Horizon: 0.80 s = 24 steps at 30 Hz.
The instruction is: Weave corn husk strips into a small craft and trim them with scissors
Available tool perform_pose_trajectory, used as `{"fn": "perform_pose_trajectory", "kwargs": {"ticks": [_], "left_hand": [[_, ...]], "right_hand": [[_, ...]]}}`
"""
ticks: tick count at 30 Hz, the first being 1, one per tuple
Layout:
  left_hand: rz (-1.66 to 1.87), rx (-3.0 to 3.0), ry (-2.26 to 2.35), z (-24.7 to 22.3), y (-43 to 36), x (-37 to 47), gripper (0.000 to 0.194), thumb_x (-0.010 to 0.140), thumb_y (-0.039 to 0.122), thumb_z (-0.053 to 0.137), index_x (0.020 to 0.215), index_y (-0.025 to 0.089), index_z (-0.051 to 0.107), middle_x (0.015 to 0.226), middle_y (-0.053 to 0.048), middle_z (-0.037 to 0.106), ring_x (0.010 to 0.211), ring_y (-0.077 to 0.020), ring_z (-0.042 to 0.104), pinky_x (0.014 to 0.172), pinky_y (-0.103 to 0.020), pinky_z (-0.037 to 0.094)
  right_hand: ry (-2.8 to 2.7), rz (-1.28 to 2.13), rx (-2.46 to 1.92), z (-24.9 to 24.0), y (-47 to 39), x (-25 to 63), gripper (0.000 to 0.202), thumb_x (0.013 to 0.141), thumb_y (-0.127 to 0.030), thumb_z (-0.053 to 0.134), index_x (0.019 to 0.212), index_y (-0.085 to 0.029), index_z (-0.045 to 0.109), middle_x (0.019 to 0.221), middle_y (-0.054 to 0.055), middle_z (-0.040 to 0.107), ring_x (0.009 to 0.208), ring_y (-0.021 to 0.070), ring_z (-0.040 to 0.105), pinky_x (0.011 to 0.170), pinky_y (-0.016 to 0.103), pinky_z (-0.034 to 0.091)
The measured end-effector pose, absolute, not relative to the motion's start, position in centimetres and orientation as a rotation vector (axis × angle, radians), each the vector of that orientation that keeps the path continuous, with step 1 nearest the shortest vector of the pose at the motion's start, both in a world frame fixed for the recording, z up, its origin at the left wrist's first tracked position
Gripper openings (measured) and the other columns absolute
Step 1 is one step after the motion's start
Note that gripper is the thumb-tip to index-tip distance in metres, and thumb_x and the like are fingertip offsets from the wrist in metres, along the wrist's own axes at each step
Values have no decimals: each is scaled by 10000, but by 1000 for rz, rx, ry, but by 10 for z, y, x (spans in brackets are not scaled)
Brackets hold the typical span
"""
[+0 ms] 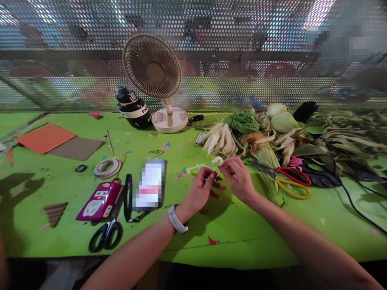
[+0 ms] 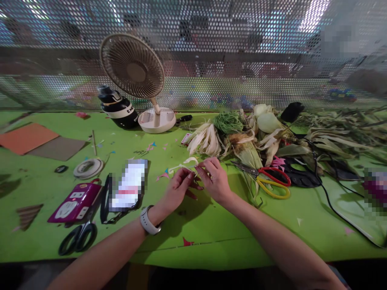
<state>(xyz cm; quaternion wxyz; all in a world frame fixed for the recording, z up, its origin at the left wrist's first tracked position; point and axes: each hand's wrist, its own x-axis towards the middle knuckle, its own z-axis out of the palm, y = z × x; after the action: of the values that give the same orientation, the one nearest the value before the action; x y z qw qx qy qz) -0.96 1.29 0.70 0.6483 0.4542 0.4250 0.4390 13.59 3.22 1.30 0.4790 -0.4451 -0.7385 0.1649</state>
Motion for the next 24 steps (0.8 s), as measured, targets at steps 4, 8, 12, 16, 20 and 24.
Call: {"fn": "perform_pose_trajectory", "kwargs": {"ticks": [4, 8, 12, 16, 20, 24], "left_hand": [[1050, 1027, 999, 9, 13, -9, 297, 821, 444, 570, 867, 186, 430, 807, 9, 571, 592, -117, 649, 422, -214, 528], [1086, 974, 993, 6, 13, -9, 305, 809, 449, 587, 870, 188, 442, 778, 13, 585, 598, -119, 650, 442, -216, 532], [1105, 948, 985, 4, 12, -8, 321, 794, 458, 602, 888, 196, 443, 746, 19, 603, 569, -117, 640, 452, -224, 531], [1117, 977, 1006, 8, 8, -7, 288, 803, 442, 595, 854, 204, 441, 677, 38, 578, 548, -119, 623, 487, -251, 551], [1131, 1026, 1016, 7, 6, -6, 270, 816, 433, 581, 855, 207, 440, 660, 43, 557, 513, -113, 597, 474, -252, 543], [1157, 1045, 1007, 1, 6, -4, 306, 810, 463, 580, 891, 200, 446, 732, 24, 584, 511, -106, 597, 461, -244, 528]], "right_hand": [[-1849, 350, -1097, 12, 33, 137, 139, 915, -259, 506, 816, -203, 586, 755, 30, 594, 721, 161, 554, 664, 278, 450], [-1905, 227, -1022, 13, 35, 137, 127, 902, -241, 527, 811, -197, 604, 774, 51, 631, 765, 187, 556, 695, 308, 448], [-1970, 131, -955, 11, 35, 137, 106, 899, -211, 530, 839, -195, 616, 759, 51, 637, 732, 183, 544, 670, 310, 447], [-2005, 91, -891, 6, 33, 137, 83, 889, -188, 543, 889, -195, 625, 767, 50, 642, 747, 184, 545, 677, 312, 451], [-1968, 143, -933, 4, 30, 133, 137, 905, -213, 507, 889, -207, 643, 767, 52, 620, 725, 172, 564, 648, 286, 469], [-1834, 429, -989, 4, 25, 123, 149, 909, -245, 496, 866, -205, 633, 745, 30, 610, 652, 135, 571, 591, 237, 468]]}}
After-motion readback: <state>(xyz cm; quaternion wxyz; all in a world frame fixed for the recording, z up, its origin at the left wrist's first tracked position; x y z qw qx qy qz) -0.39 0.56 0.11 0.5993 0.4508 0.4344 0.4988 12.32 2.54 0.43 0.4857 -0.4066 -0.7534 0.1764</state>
